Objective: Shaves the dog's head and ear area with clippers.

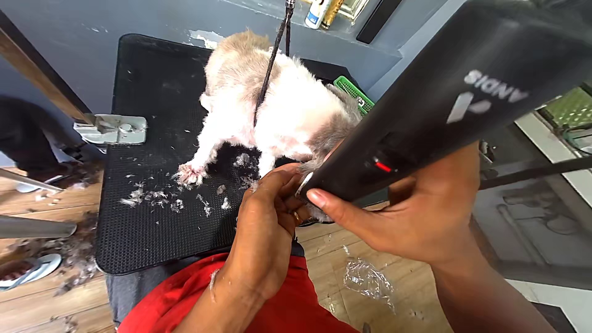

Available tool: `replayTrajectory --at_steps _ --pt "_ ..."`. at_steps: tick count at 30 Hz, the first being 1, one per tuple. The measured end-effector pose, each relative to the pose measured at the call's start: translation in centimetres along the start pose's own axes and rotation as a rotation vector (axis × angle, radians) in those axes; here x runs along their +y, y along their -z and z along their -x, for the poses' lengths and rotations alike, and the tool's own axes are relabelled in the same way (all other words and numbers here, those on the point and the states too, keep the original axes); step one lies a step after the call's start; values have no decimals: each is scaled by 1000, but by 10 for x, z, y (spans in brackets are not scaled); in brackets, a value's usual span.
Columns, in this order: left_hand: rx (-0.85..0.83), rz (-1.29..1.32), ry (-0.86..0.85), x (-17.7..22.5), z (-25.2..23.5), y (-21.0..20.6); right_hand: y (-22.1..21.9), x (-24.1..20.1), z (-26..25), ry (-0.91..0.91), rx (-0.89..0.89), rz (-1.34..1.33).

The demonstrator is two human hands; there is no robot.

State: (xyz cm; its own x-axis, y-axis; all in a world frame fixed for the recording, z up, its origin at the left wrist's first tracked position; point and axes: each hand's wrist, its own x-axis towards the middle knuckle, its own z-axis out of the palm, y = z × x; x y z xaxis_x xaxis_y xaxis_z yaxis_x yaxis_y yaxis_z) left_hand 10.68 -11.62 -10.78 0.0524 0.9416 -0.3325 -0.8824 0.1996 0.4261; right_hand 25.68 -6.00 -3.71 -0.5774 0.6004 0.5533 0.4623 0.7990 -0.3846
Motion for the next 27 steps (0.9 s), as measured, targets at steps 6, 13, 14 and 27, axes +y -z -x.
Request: replayTrajectory --at_steps 6,13,14,27 --pt "-31 -51 5 1 -1 0 10 2 -1 -47 -8 -268" --pt "-62 -48 5 3 -1 -5 44 12 -14 -34 238 -38" --pt "-63 -47 -4 3 -1 -6 44 11 -15 -23 223 31" --pt "-47 -75 -13 3 8 -7 12 -2 5 10 33 -10"
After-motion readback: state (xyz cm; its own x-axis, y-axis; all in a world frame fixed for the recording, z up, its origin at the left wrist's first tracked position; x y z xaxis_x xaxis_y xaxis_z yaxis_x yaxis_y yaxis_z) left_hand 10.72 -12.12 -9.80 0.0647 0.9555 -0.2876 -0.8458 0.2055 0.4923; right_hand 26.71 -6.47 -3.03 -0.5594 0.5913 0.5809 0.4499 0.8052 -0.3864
